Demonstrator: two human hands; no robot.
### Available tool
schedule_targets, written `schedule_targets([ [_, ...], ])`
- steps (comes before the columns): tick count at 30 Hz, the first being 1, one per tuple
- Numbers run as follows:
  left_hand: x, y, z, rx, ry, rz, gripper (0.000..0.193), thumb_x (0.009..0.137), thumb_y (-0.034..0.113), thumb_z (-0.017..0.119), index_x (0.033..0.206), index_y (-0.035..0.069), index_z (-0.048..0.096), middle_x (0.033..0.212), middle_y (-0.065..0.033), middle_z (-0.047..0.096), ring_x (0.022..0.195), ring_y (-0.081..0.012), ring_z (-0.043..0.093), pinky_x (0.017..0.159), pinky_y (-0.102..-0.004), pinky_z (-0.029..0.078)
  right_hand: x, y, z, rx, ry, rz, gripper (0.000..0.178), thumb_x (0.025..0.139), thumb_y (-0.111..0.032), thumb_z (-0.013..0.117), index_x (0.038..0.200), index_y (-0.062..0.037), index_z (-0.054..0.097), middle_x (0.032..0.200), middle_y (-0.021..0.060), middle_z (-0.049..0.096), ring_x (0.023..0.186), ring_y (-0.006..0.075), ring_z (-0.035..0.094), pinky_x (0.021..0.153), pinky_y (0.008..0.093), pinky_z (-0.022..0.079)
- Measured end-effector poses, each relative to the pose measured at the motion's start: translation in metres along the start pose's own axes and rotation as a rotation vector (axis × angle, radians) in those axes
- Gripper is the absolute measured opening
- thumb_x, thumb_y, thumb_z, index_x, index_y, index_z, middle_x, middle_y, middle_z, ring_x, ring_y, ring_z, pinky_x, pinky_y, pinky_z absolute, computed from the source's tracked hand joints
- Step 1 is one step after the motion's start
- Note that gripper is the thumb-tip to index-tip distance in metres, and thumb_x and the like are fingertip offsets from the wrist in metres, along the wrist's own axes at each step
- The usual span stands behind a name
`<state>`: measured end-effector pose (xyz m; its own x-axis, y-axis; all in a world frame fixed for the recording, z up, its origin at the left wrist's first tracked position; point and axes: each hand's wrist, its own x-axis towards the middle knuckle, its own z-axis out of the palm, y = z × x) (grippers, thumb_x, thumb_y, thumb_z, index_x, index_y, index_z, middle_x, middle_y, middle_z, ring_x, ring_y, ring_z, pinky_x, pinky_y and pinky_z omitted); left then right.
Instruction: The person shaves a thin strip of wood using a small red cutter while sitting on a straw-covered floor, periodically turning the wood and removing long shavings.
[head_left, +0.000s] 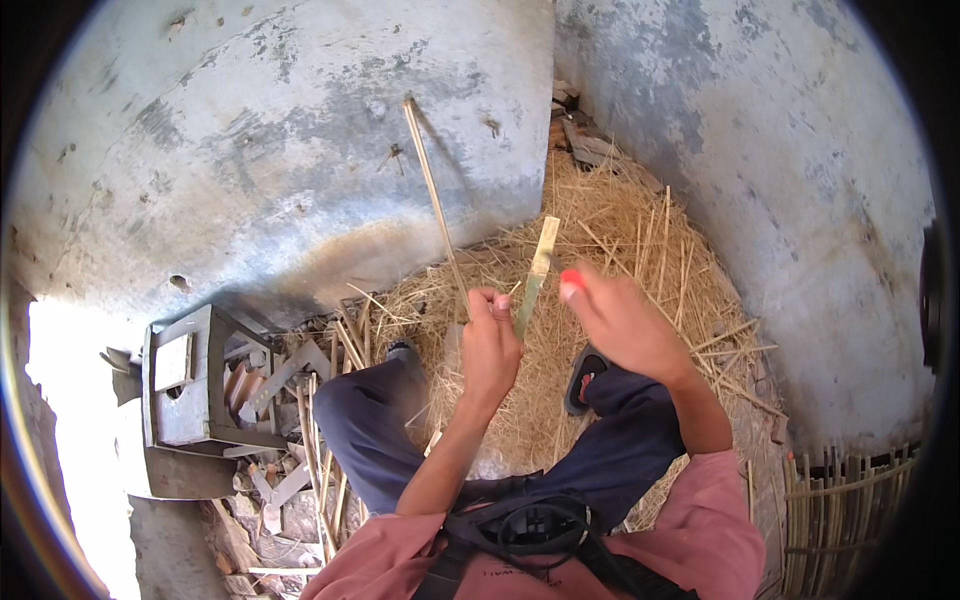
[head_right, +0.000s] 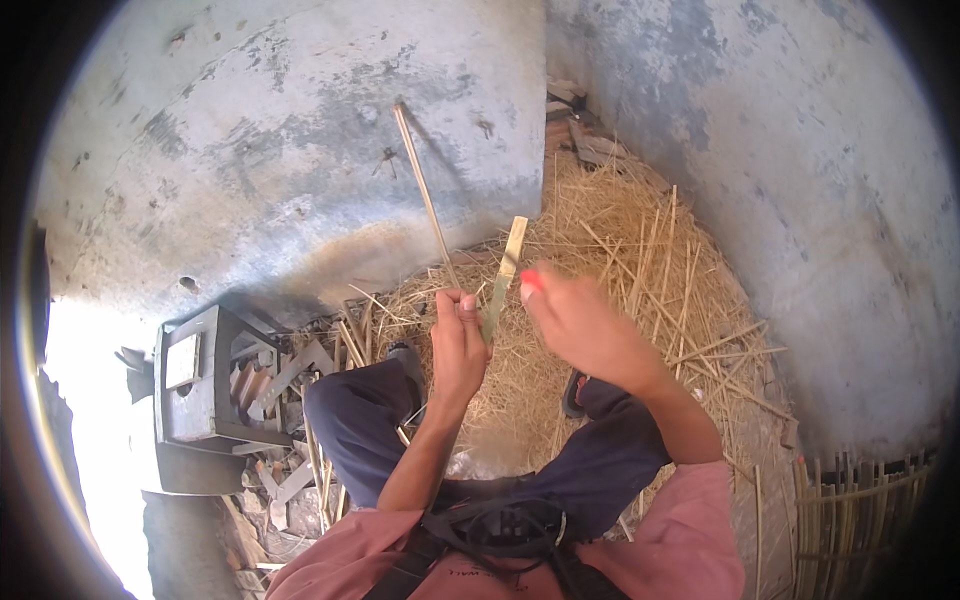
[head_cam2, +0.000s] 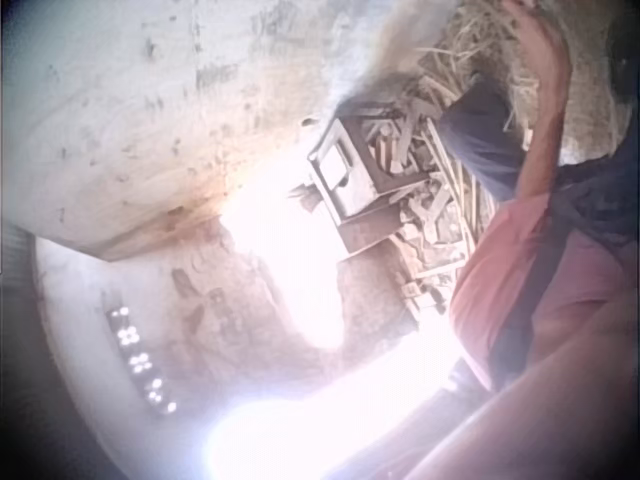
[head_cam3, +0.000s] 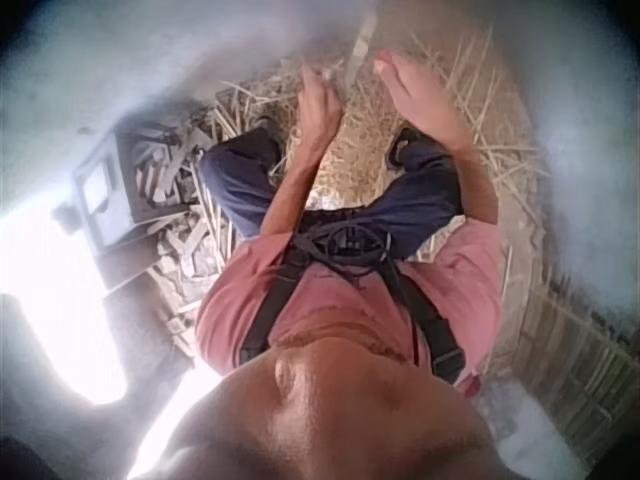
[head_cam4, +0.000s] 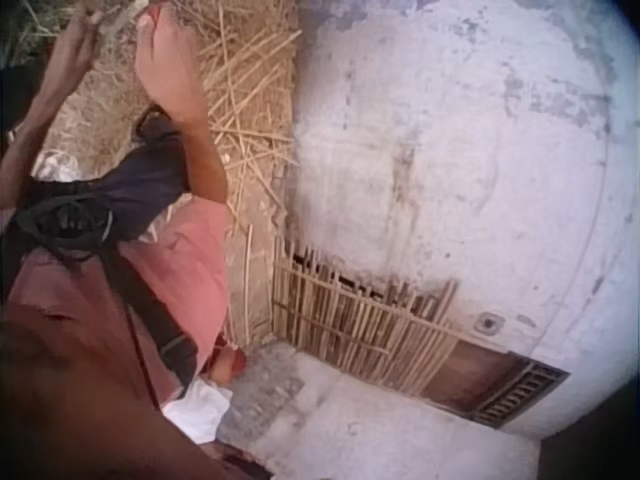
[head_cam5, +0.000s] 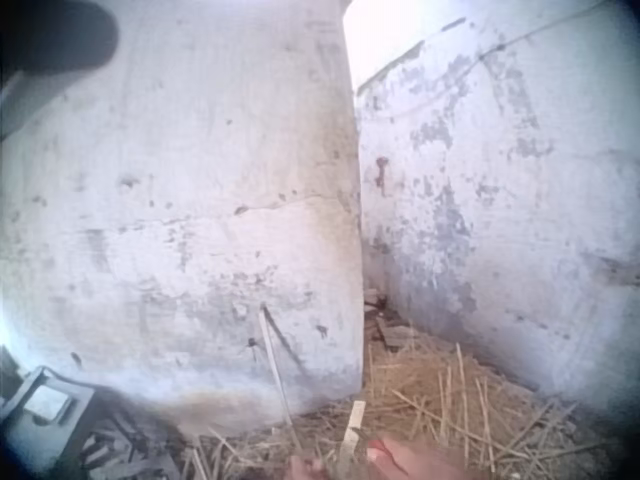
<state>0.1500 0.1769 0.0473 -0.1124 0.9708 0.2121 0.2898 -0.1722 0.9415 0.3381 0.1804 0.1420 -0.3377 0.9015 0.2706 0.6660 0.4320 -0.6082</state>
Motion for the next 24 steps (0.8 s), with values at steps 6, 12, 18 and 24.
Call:
schedule_targets([
  [6, 0.002, 0.004, -0.004, -0.327, -0.191, -0.131, 0.026, 0.118, 0.030, 0.040, 0.111, 0.006, 0.048, 0.075, -0.0053, 0.052, 0.055, -0.0108, 0.055, 0.051, -0.0290, 0.043, 0.026, 0.025, -0.010, 0.318, 0.255, 0.162, 0.042, 0.109, -0.034, 0.060, 0.129, 0.0031, 0.061, 0.070, 0.0086, 0.063, 0.059, 0.0176, 0.060, 0.057, 0.0371, 0.046],
  [12, 0.007, -0.008, -0.005, -0.416, -0.346, -0.156, 0.031, 0.118, 0.037, 0.038, 0.111, 0.009, 0.048, 0.076, -0.0024, 0.051, 0.056, -0.0096, 0.051, 0.054, -0.0266, 0.040, 0.046, 0.071, -0.002, 0.941, -0.126, 0.396, 0.044, 0.108, -0.039, 0.062, 0.135, -0.0038, 0.064, 0.067, -0.0057, 0.047, 0.046, 0.0021, 0.039, 0.043, 0.0207, 0.029],
  [18, 0.027, -0.044, 0.004, -0.488, -0.395, -0.222, 0.038, 0.118, 0.045, 0.035, 0.112, 0.010, 0.049, 0.082, -0.0033, 0.059, 0.069, -0.0093, 0.053, 0.062, -0.0270, 0.039, 0.046, 0.072, 0.005, 1.004, -0.123, 0.366, 0.037, 0.107, -0.036, 0.065, 0.127, -0.0050, 0.067, 0.068, -0.0081, 0.045, 0.047, 0.0010, 0.037, 0.042, 0.0209, 0.029],
  [24, 0.055, -0.148, 0.018, -0.090, -0.192, -0.097, 0.059, 0.116, 0.050, 0.037, 0.146, -0.001, 0.046, 0.127, -0.0202, 0.066, 0.120, -0.0274, 0.062, 0.107, -0.0392, 0.046, 0.048, 0.069, 0.011, 1.002, -0.087, 0.318, 0.035, 0.105, -0.036, 0.069, 0.122, -0.0049, 0.067, 0.066, -0.0077, 0.047, 0.046, 0.0009, 0.037, 0.042, 0.0210, 0.028],
])
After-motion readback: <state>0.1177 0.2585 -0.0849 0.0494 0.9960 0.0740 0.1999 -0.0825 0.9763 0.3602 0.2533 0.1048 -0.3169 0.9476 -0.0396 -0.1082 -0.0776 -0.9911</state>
